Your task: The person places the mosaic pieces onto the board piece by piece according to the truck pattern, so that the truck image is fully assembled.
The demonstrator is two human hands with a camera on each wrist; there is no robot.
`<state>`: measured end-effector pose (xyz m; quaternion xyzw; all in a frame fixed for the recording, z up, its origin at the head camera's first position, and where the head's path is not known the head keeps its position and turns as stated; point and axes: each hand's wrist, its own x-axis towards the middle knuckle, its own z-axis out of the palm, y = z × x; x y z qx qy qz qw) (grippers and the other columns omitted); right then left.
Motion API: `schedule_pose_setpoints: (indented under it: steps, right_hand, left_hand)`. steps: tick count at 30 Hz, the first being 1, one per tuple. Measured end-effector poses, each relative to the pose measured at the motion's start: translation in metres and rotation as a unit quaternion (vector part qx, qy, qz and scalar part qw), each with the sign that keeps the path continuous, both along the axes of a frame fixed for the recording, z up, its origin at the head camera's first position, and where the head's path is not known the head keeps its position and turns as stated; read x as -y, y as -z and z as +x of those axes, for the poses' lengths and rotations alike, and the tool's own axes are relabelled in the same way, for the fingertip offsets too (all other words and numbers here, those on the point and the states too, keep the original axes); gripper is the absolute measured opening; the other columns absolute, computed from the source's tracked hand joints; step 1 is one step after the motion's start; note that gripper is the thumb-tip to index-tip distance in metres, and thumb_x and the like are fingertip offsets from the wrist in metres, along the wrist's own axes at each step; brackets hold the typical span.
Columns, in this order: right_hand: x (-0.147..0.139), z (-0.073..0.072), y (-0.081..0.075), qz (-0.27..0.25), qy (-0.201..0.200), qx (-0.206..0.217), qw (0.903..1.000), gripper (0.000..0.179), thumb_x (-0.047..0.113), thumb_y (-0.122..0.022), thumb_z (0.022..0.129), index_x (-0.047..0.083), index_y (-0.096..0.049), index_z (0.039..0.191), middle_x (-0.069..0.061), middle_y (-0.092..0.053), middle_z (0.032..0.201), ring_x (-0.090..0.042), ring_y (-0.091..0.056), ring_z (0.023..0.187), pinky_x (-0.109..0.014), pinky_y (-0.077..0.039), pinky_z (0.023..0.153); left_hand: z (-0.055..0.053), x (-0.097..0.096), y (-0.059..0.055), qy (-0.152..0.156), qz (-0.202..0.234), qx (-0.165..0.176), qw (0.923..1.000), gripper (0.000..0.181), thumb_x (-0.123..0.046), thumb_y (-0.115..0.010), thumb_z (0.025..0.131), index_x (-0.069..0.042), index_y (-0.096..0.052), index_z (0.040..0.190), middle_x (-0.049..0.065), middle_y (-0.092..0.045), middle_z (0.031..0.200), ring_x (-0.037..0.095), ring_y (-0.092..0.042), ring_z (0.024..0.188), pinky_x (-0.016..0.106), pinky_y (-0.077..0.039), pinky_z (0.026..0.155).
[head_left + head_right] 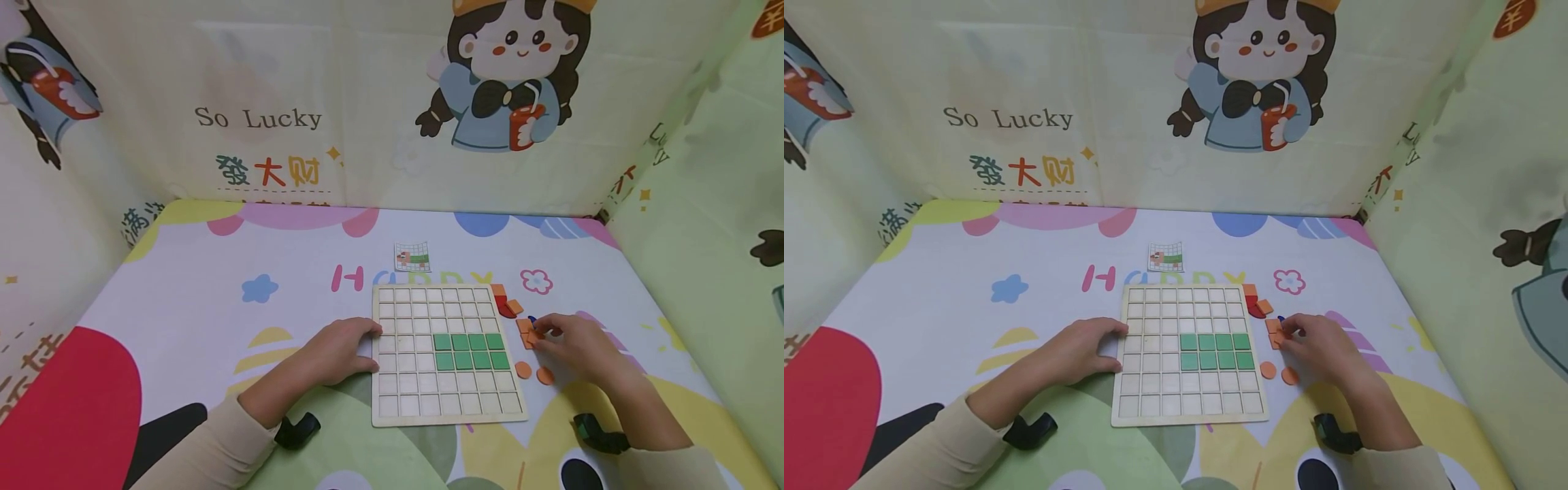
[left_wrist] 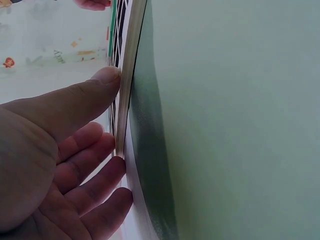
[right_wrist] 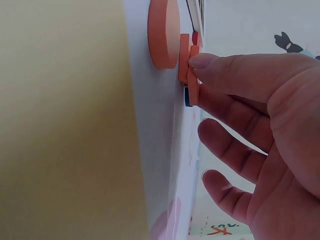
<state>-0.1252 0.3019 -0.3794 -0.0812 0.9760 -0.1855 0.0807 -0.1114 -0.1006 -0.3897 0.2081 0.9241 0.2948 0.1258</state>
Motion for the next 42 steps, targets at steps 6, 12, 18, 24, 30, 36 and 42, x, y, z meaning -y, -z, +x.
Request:
schedule_pose_setpoints:
  steps: [6, 12, 18, 24, 30, 36, 42]
  right_hand:
    - [0.003, 0.0, 0.0, 0.008, 0.004, 0.001, 1.0, 0.03, 0.02, -0.077, 0.086, 0.005, -0.072, 0.112, -0.01, -0.066, 0.099, -0.031, -0.052, 0.093, -0.036, -0.05, 0.068]
    - [0.003, 0.0, 0.001, 0.002, -0.006, -0.004, 1.0, 0.029, 0.019, -0.077, 0.086, 0.004, -0.072, 0.11, -0.008, -0.067, 0.098, -0.03, -0.053, 0.091, -0.034, -0.05, 0.067]
    - [0.006, 0.002, -0.001, -0.008, -0.022, -0.022, 0.9995, 0.031, 0.023, -0.078, 0.086, 0.004, -0.073, 0.11, -0.004, -0.068, 0.097, -0.027, -0.054, 0.089, -0.035, -0.049, 0.068]
    - [0.017, 0.005, -0.008, -0.016, -0.026, -0.028, 0.9991, 0.036, 0.028, -0.077, 0.088, 0.004, -0.073, 0.114, -0.003, -0.067, 0.099, -0.026, -0.055, 0.09, -0.038, -0.049, 0.071]
    - [0.027, 0.006, -0.014, -0.017, -0.048, -0.049, 0.9975, 0.029, 0.021, -0.077, 0.087, 0.004, -0.073, 0.111, -0.001, -0.064, 0.094, -0.026, -0.056, 0.088, -0.04, -0.049, 0.074]
    - [0.038, 0.007, -0.015, -0.027, -0.054, -0.034, 0.9976, 0.029, 0.02, -0.079, 0.086, 0.007, -0.072, 0.111, -0.001, -0.062, 0.093, -0.025, -0.054, 0.088, -0.037, -0.049, 0.071]
    - [0.048, 0.008, -0.018, -0.033, -0.07, -0.026, 0.9967, 0.029, 0.02, -0.078, 0.087, 0.007, -0.072, 0.112, -0.002, -0.061, 0.093, -0.024, -0.054, 0.088, -0.037, -0.05, 0.072]
  left_hand:
    - [0.0, 0.0, 0.0, 0.005, -0.005, -0.007, 1.0, 0.051, -0.016, -0.085, 0.081, -0.002, -0.064, 0.125, 0.007, -0.065, 0.122, 0.027, -0.058, 0.119, 0.042, -0.045, 0.102]
    - [0.0, 0.001, 0.0, 0.005, -0.003, -0.002, 1.0, 0.051, -0.016, -0.085, 0.081, -0.003, -0.064, 0.126, 0.008, -0.065, 0.123, 0.028, -0.057, 0.12, 0.042, -0.045, 0.103]
    - [0.0, 0.001, 0.001, 0.006, 0.002, -0.001, 1.0, 0.052, -0.016, -0.085, 0.081, -0.003, -0.064, 0.126, 0.008, -0.065, 0.124, 0.028, -0.057, 0.12, 0.043, -0.044, 0.103]
    - [0.0, 0.001, 0.001, 0.007, 0.002, -0.006, 1.0, 0.051, -0.016, -0.085, 0.08, -0.003, -0.064, 0.125, 0.008, -0.065, 0.123, 0.028, -0.058, 0.12, 0.043, -0.045, 0.102]
    - [0.0, 0.001, 0.001, 0.007, -0.001, -0.006, 1.0, 0.052, -0.016, -0.085, 0.081, -0.002, -0.064, 0.126, 0.008, -0.065, 0.123, 0.028, -0.057, 0.12, 0.043, -0.045, 0.103]
    - [0.001, 0.001, -0.001, 0.006, 0.001, -0.004, 1.0, 0.052, -0.016, -0.085, 0.081, -0.002, -0.064, 0.126, 0.008, -0.065, 0.124, 0.028, -0.057, 0.12, 0.043, -0.044, 0.103]
    - [0.001, 0.002, -0.001, 0.008, 0.002, -0.006, 0.9999, 0.051, -0.016, -0.085, 0.081, -0.002, -0.064, 0.126, 0.008, -0.065, 0.123, 0.029, -0.058, 0.12, 0.043, -0.045, 0.103]
